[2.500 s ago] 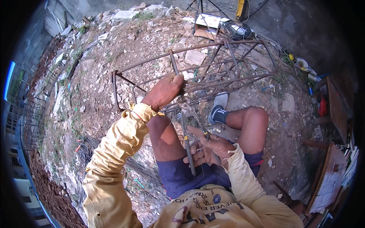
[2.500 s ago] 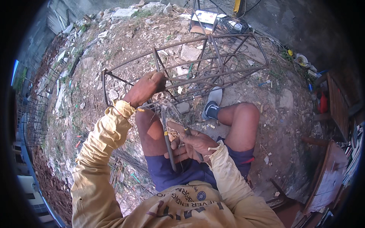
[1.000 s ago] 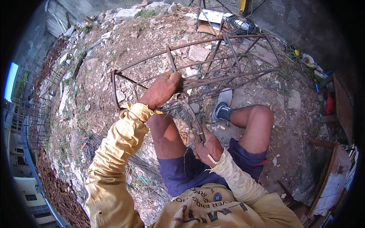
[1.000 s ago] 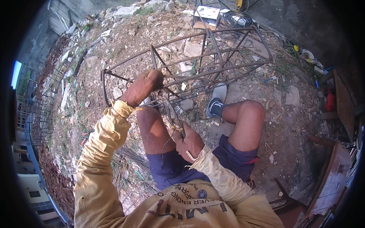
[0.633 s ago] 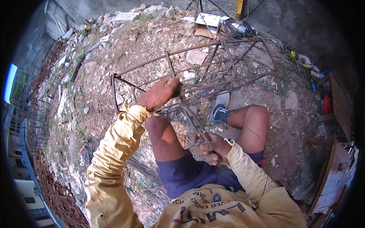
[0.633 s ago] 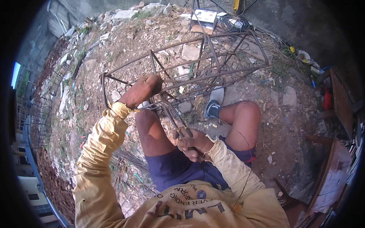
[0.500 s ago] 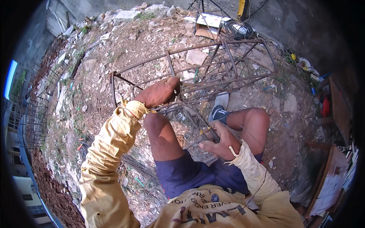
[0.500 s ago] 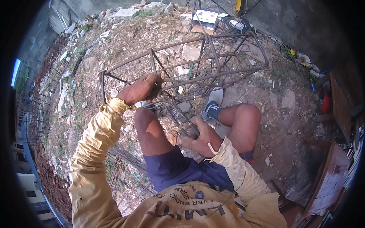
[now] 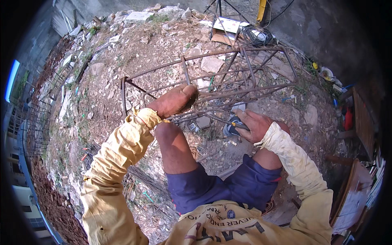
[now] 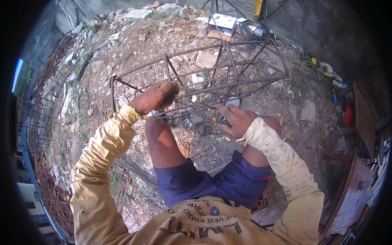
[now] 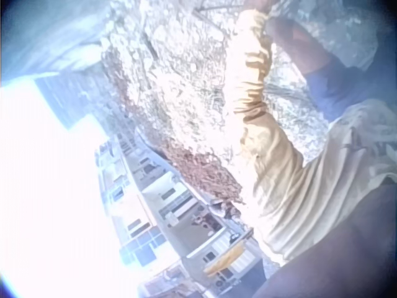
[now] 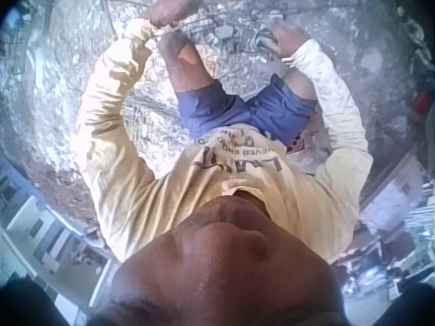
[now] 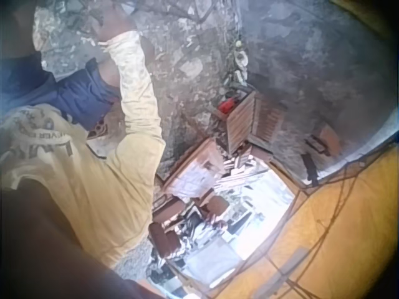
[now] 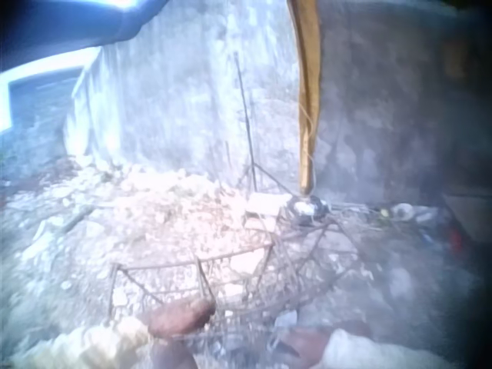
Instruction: The person sits on the ground and uses pliers to remove a green zip tie from a metal frame. They then use the pliers to adjust and tighten connections on the frame.
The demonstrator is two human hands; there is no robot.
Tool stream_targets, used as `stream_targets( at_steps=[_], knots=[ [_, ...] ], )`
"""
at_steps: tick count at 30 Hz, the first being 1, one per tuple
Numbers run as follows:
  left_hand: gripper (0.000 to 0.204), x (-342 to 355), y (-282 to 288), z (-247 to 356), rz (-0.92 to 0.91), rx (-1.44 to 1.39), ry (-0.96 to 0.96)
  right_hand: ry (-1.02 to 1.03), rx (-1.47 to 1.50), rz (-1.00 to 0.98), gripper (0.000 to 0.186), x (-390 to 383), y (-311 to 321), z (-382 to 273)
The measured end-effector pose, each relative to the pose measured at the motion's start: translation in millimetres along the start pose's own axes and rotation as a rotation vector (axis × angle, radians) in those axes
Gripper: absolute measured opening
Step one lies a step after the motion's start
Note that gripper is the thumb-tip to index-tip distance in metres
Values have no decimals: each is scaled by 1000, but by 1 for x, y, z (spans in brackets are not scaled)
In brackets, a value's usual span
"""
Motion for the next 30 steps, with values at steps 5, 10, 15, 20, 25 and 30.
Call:
stream_targets(
  at_steps=[5, 10, 15, 20, 25, 30],
  knots=[
    [34, 0, -6, -4, -4, 138, -69, -218, -161, 189, 50, -8, -3, -24],
    [31, 1, -5, -7, -10, -245, 320, -513, 779, -168, 38, -29, -63, -62],
    [37, -2, -3, 0, -14, -287, 375, -664, 2120, -644, 33, -38, -72, -116],
    [30, 0, 0, 10, -14, -106, 188, -581, 1736, -333, 35, -34, -65, -104],
    [21, -4, -1, 3, 19, -31, 109, -442, 454, 344, 37, -33, -12, -95],
    [21, 1, -4, 7, 38, 85, -4, -429, 644, 135, 28, -32, -28, -94]
  ],
)
Point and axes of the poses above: each hand's wrist, its own x-axis towards the middle knuckle, its own y-axis out of the back of the hand, z = x × y, the point moved 6 cm from there along x, towards the middle knuckle, and after that the axes turned 5 degrees about -x, right-handed, at the moved point
